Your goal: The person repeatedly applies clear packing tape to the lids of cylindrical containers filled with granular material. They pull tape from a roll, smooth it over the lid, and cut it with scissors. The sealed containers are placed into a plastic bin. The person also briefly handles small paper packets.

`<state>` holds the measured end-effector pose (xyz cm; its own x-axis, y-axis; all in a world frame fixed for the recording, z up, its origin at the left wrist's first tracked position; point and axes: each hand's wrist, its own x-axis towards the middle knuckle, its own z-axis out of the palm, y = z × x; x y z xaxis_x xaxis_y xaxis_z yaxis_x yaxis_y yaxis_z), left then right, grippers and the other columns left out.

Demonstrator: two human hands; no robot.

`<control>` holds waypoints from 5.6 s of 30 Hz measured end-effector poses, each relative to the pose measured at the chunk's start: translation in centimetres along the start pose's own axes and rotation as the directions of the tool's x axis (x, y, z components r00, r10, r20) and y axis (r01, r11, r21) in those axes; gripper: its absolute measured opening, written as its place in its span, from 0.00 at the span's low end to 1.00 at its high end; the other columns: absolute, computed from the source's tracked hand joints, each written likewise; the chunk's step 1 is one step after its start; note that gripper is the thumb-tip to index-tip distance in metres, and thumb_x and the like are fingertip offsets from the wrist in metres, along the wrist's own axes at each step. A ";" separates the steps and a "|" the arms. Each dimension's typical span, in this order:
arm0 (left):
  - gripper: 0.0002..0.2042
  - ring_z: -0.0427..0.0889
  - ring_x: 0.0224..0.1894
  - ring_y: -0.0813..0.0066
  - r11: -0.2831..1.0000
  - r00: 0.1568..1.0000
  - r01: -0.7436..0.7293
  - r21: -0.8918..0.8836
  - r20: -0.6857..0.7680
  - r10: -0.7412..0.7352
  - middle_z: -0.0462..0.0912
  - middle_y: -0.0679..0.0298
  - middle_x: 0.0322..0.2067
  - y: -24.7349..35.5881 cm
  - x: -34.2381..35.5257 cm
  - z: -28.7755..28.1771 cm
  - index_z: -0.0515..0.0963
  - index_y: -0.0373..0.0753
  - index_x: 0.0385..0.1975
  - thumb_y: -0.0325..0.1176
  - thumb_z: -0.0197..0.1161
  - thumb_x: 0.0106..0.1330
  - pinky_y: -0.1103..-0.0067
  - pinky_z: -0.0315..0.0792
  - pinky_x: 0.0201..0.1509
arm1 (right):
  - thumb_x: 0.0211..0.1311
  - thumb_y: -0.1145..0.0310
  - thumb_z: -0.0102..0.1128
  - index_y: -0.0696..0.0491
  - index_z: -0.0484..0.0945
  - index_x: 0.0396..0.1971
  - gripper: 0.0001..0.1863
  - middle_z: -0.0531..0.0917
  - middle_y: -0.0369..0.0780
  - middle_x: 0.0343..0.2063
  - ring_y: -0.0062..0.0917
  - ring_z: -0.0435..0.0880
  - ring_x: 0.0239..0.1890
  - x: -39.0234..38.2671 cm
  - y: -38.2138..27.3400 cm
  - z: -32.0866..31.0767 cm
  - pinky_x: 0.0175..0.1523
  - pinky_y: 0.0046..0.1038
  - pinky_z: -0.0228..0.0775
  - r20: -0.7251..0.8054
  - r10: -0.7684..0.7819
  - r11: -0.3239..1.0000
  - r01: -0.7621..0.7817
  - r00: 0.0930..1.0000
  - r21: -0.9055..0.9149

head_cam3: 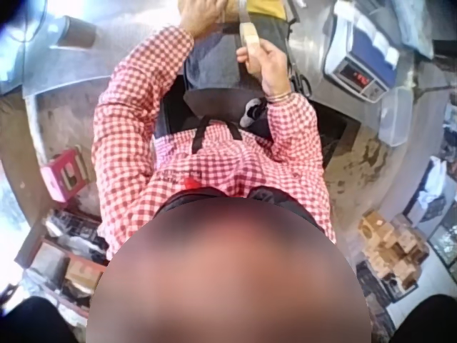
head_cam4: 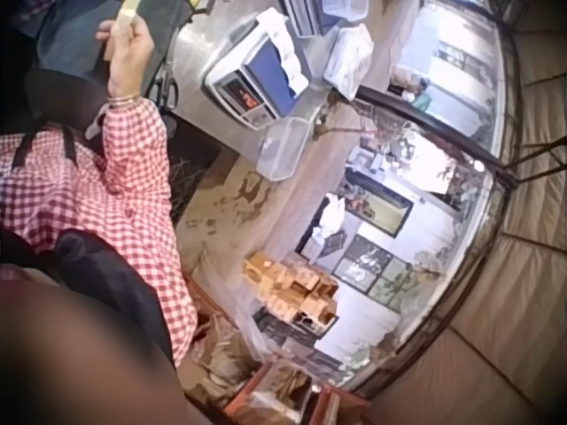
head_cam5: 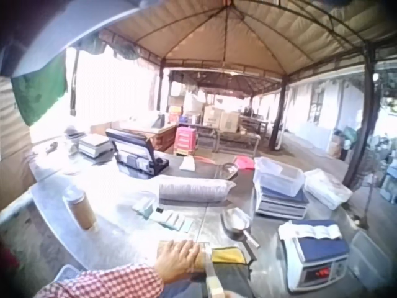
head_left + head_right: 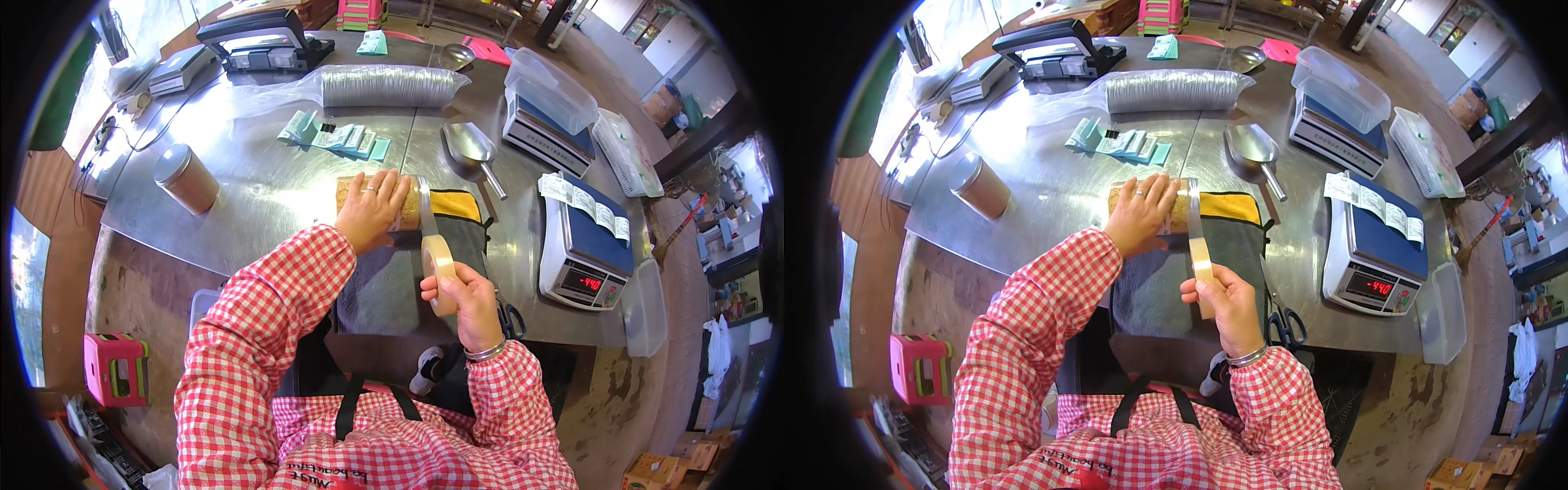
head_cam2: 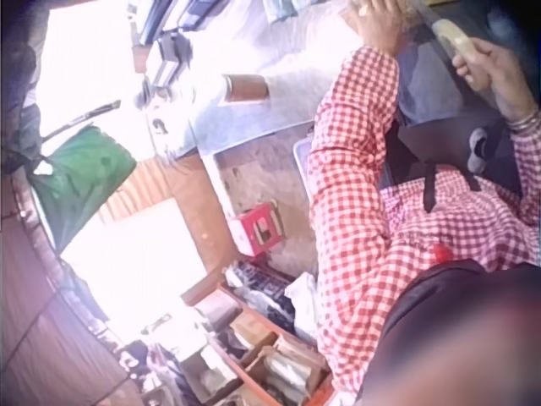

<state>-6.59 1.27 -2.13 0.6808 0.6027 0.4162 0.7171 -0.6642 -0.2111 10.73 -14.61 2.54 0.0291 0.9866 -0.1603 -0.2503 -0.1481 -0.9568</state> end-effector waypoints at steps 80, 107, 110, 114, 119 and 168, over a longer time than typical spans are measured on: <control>0.43 0.71 0.52 0.53 0.728 0.964 -0.128 -0.674 0.089 0.252 0.72 0.51 0.48 -2.3 3.5 0.2 0.69 0.32 0.54 0.53 0.75 0.39 0.67 0.69 0.57 | 0.66 0.63 0.55 0.62 0.74 0.45 0.17 0.83 0.42 0.34 0.21 0.82 0.35 -0.8 3.4 -0.2 0.45 0.22 0.72 -0.058 0.022 0.998 -0.026 0.998 -0.065; 0.48 0.80 0.46 0.49 0.722 0.725 0.303 -0.622 0.642 0.249 0.81 0.47 0.42 2.9 0.3 -5.8 0.67 0.37 0.59 0.51 0.76 0.33 0.66 0.72 0.52 | 0.66 0.70 0.57 0.63 0.73 0.48 0.15 0.83 0.41 0.35 0.20 0.82 0.35 -11.3 1.2 0.9 0.42 0.21 0.76 -0.056 0.197 0.980 -0.197 0.979 0.009; 0.48 0.79 0.48 0.50 0.711 0.709 0.331 -0.620 0.661 0.247 0.81 0.48 0.44 2.8 0.6 -5.7 0.67 0.38 0.60 0.49 0.77 0.33 0.66 0.71 0.53 | 0.65 0.70 0.58 0.61 0.74 0.48 0.15 0.84 0.39 0.35 0.16 0.82 0.35 -11.5 3.0 0.4 0.40 0.17 0.75 -0.078 0.223 0.975 -0.223 0.972 0.015; 0.46 0.79 0.49 0.52 0.657 0.693 0.392 -0.644 0.677 0.249 0.81 0.49 0.45 2.6 1.2 -5.5 0.68 0.40 0.59 0.45 0.78 0.32 0.68 0.71 0.54 | 0.65 0.70 0.58 0.61 0.74 0.47 0.14 0.84 0.38 0.34 0.16 0.82 0.33 -11.7 4.5 -0.1 0.38 0.16 0.74 -0.118 0.228 0.974 -0.227 0.967 0.023; 0.45 0.80 0.48 0.54 0.614 0.701 0.406 -0.677 0.661 0.265 0.82 0.50 0.44 2.3 1.2 -5.0 0.69 0.41 0.59 0.42 0.79 0.32 0.70 0.71 0.54 | 0.67 0.65 0.56 0.64 0.75 0.46 0.17 0.83 0.42 0.31 0.19 0.82 0.29 -11.1 0.1 -0.1 0.37 0.19 0.74 -0.073 0.141 0.990 -0.141 0.987 -0.001; 0.20 0.76 0.52 0.71 -0.451 0.760 0.529 -0.719 0.638 -0.125 0.75 0.57 0.52 11.4 -12.8 -6.6 0.69 0.32 0.56 0.41 0.49 0.74 0.75 0.73 0.54 | 0.67 0.67 0.55 0.62 0.74 0.45 0.14 0.84 0.42 0.33 0.19 0.82 0.33 -11.0 4.8 1.4 0.37 0.19 0.73 -0.068 0.084 0.996 -0.081 0.994 0.045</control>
<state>-8.17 -16.94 -3.99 0.5225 0.8234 -0.2215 -0.0708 0.3008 0.9511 7.81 -26.10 0.03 0.0741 0.9638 -0.2560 -0.2949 -0.2240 -0.9289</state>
